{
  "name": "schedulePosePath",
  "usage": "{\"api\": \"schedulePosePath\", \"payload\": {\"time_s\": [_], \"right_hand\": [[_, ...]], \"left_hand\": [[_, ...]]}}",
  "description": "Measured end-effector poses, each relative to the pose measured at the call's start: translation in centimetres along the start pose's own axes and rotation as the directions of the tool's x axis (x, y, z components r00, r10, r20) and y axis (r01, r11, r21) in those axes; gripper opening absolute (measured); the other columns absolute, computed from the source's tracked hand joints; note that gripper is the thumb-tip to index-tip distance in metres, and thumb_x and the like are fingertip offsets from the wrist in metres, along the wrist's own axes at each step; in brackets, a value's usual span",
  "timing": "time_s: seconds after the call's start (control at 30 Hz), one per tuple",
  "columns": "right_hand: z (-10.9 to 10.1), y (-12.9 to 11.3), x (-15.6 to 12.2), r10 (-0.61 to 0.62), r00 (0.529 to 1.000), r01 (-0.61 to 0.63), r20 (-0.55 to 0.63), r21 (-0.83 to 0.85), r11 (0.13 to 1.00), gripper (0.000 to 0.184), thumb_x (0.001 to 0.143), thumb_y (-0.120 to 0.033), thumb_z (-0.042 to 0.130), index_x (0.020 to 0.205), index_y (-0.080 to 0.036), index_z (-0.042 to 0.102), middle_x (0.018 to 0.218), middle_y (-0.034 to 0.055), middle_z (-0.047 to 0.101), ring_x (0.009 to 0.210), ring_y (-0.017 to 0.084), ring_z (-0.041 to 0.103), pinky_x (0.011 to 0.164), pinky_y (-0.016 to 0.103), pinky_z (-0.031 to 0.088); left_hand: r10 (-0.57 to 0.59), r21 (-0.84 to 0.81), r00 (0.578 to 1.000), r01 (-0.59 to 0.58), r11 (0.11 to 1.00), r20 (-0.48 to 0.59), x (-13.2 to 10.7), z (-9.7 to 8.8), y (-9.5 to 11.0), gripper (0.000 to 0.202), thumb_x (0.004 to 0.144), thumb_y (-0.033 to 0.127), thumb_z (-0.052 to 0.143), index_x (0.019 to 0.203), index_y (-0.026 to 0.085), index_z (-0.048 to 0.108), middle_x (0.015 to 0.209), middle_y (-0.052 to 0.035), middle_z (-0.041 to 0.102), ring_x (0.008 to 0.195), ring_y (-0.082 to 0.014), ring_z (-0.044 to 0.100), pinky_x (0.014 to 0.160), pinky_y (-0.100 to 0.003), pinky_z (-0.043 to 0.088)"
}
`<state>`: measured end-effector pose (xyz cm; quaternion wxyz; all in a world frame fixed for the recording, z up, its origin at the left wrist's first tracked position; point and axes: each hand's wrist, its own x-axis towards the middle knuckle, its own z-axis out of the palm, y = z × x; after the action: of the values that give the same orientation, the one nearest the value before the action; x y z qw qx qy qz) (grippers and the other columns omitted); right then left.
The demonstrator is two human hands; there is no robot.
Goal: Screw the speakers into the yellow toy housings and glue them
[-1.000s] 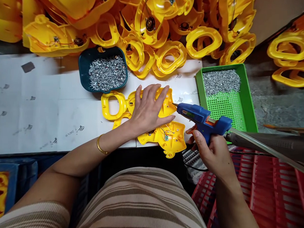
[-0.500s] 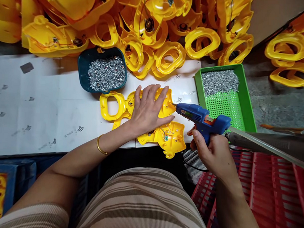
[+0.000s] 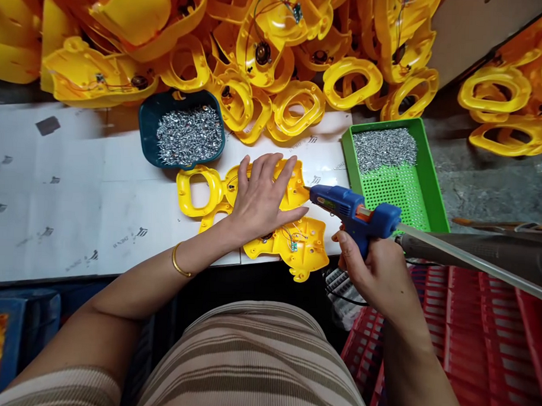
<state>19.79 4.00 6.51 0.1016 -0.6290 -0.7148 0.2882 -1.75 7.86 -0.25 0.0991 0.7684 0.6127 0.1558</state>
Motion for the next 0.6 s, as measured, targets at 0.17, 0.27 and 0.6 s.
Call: {"api": "schedulePosePath", "payload": {"time_s": [0.17,0.27,0.6], "right_hand": [[-0.1,0.1,0.0,0.037,0.999,-0.037,0.003,0.006,0.999,0.051,0.091,-0.055,0.046,0.054,-0.021,0.052,0.046,0.0054,0.054,0.039,0.015,0.048,0.041,0.028,0.030],[-0.1,0.2,-0.4,0.107,0.994,-0.109,0.019,0.124,0.986,0.049,0.090,-0.058,0.049,0.064,-0.018,0.059,0.049,0.0047,0.058,0.041,0.015,0.050,0.040,0.026,0.032],[0.2,3.0,-9.7,0.172,0.936,0.111,-0.306,0.722,0.683,0.025,0.078,-0.050,0.071,0.088,-0.027,0.069,0.078,0.0060,0.066,0.068,0.023,0.062,0.063,0.039,0.056]], "left_hand": [[-0.005,-0.006,1.000,0.005,1.000,-0.004,0.0,0.1,-0.1,0.084,0.082,0.066,0.057,0.148,0.019,0.035,0.147,-0.0176,0.043,0.138,-0.0365,0.034,0.117,-0.058,0.014],[-0.015,0.002,1.000,0.015,1.000,0.006,0.0,0.1,-0.1,0.085,0.082,0.066,0.057,0.149,0.018,0.034,0.147,-0.0186,0.042,0.138,-0.0367,0.034,0.117,-0.059,0.015],[-0.043,-0.006,0.999,0.043,0.999,-0.011,-0.1,-0.1,-0.1,0.082,0.082,0.065,0.057,0.146,0.017,0.040,0.146,-0.0185,0.045,0.136,-0.0379,0.037,0.117,-0.058,0.018]]}}
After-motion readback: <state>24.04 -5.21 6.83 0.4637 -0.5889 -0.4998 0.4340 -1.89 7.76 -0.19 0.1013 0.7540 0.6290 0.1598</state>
